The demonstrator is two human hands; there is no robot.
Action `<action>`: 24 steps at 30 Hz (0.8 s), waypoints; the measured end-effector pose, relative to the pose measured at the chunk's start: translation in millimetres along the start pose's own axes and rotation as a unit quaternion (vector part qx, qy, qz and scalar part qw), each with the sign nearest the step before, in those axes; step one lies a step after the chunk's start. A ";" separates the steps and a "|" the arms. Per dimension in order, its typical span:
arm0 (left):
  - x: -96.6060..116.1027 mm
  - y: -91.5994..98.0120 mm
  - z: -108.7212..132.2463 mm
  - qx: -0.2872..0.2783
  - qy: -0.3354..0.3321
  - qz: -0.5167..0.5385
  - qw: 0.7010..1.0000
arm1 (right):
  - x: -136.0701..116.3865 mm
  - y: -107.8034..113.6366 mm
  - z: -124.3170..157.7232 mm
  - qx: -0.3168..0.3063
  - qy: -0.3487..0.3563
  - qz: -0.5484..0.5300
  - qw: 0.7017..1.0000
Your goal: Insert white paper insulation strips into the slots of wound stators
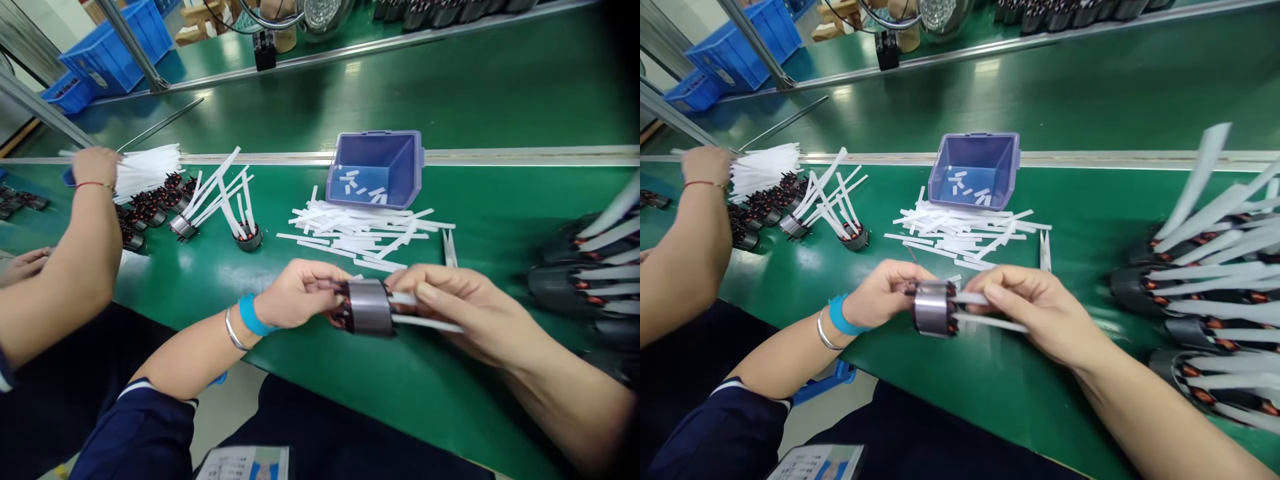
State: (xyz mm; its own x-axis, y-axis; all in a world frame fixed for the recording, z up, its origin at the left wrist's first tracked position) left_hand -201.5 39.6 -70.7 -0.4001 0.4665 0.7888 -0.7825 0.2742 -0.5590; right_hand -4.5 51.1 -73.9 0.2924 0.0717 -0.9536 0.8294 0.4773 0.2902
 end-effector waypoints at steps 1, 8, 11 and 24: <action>7.5 2.6 0.8 0.014 -0.024 -0.004 1.000 | -1.6 0.0 -3.8 0.037 0.037 0.066 0.996; 36.3 11.9 3.0 0.065 -0.065 -0.006 0.996 | 5.8 -37.0 -23.8 0.078 0.176 0.385 0.903; 26.9 11.0 -0.3 0.063 -0.019 0.030 0.997 | 1.6 -29.2 -19.2 0.103 0.181 0.353 0.912; 7.8 -3.1 2.1 0.013 0.042 -0.036 0.998 | -29.1 1.9 9.1 0.066 0.079 0.096 0.990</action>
State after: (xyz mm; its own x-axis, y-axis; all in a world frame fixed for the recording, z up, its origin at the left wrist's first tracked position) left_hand -203.2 40.6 -62.3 -0.3016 0.5158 0.8019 -0.8208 0.2874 -0.4936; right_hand -7.1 41.9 -44.9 0.3807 0.2906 -0.8779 0.8241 0.3240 0.4646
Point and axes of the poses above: each hand's wrist, its own z-axis away from the middle knuckle, its own y-axis out of the back of the hand, x = y × z, the point moved 3 cm from there along -z, towards the middle knuckle, and after that the axes turned 13 degrees about z, right-handed, at the moved point
